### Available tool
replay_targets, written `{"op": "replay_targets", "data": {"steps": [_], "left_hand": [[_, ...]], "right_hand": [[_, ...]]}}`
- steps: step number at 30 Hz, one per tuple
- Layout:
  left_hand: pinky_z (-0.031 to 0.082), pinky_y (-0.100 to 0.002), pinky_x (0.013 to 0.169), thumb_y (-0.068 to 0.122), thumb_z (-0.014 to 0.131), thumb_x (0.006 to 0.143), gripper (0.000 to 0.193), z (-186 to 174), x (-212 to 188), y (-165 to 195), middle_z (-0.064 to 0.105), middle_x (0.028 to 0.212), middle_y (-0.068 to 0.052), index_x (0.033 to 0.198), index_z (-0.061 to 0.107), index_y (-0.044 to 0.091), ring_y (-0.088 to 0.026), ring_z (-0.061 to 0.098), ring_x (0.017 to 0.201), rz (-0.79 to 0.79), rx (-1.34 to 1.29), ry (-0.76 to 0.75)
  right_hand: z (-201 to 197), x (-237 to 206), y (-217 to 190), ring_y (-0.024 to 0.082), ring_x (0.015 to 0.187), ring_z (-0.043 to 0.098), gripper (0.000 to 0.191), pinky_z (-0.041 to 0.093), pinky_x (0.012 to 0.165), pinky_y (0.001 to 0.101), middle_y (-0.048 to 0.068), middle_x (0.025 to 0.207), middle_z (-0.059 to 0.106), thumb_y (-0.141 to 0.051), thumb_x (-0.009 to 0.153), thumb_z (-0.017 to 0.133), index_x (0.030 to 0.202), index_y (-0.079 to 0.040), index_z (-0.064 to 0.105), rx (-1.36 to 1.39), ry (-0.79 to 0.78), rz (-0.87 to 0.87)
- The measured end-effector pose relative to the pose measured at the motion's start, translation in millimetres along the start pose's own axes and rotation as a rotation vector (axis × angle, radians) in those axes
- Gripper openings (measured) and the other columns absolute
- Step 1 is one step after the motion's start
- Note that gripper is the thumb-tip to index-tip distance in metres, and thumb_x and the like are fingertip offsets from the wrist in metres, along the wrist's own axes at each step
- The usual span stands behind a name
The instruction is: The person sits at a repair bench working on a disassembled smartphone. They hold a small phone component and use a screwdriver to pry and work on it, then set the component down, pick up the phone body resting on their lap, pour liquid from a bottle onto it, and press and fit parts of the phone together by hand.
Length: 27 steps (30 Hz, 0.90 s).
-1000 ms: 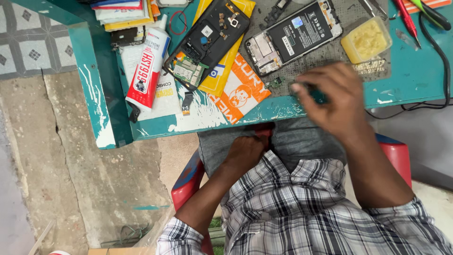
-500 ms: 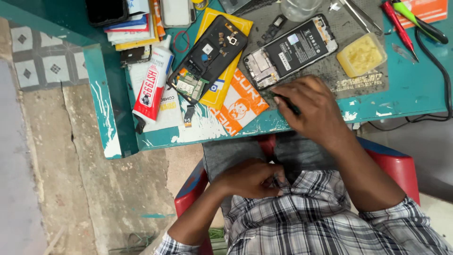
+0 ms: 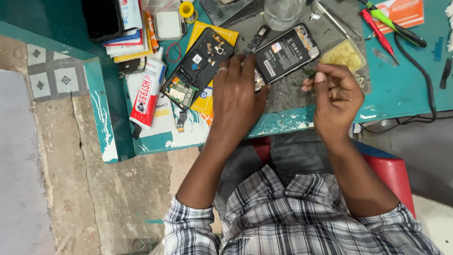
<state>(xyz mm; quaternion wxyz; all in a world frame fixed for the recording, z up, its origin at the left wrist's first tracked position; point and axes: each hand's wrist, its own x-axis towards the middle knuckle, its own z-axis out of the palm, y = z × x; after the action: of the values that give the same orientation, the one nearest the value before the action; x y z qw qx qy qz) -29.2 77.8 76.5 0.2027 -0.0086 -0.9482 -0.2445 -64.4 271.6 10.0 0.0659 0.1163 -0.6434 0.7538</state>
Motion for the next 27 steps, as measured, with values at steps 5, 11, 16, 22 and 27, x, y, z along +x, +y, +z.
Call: {"op": "replay_targets", "data": {"steps": [5, 11, 16, 22, 27], "left_hand": [[0.046, -0.050, 0.090, 0.019, 0.089, 0.074, 0.075, 10, -6, -5, 0.061, 0.125, -0.022, 0.137, 0.054, -0.004, -0.040, 0.058, 0.116, -0.083, 0.017, -0.038], [0.045, -0.048, 0.090, 0.025, 0.090, 0.076, 0.074, 8, -9, -7, 0.060, 0.127, -0.020, 0.136, 0.056, -0.002, -0.037, 0.056, 0.115, -0.062, 0.072, -0.038], [0.044, -0.049, 0.085, 0.035, 0.093, 0.072, 0.079, 5, -2, -13, 0.057, 0.114, -0.020, 0.132, 0.059, -0.003, -0.037, 0.055, 0.108, -0.088, 0.106, -0.095], [0.047, -0.047, 0.086, 0.036, 0.094, 0.067, 0.081, 3, -1, -25, 0.057, 0.112, -0.019, 0.129, 0.062, -0.004, -0.036, 0.058, 0.105, -0.057, 0.064, -0.097], [0.047, -0.049, 0.083, 0.040, 0.097, 0.056, 0.073, -2, 10, -28, 0.059, 0.107, -0.018, 0.111, 0.071, -0.001, -0.036, 0.058, 0.100, -0.069, 0.095, -0.127]], "right_hand": [[-12, -5, 11, 0.015, 0.099, 0.072, 0.013, 0.061, 0.090, 0.0245, 0.012, 0.118, 0.068, 0.009, 0.115, 0.059, 0.126, 0.003, 0.056, 0.083, -0.004, -0.023], [-13, -8, 10, 0.012, 0.107, 0.070, 0.024, 0.061, 0.096, 0.0235, 0.013, 0.122, 0.067, 0.012, 0.112, 0.063, 0.132, 0.003, 0.054, 0.076, -0.025, -0.033], [-14, -7, 12, 0.012, 0.117, 0.067, 0.029, 0.057, 0.099, 0.0210, 0.013, 0.126, 0.065, 0.014, 0.109, 0.066, 0.133, 0.003, 0.054, 0.090, -0.035, -0.065], [-13, -1, 21, 0.017, 0.123, 0.068, 0.031, 0.056, 0.106, 0.0240, 0.016, 0.134, 0.068, 0.016, 0.109, 0.066, 0.138, 0.007, 0.057, 0.051, 0.101, -0.076], [-15, 1, 24, 0.020, 0.126, 0.068, 0.030, 0.056, 0.109, 0.0256, 0.017, 0.134, 0.067, 0.017, 0.112, 0.065, 0.140, 0.008, 0.059, 0.090, 0.159, -0.165]]}}
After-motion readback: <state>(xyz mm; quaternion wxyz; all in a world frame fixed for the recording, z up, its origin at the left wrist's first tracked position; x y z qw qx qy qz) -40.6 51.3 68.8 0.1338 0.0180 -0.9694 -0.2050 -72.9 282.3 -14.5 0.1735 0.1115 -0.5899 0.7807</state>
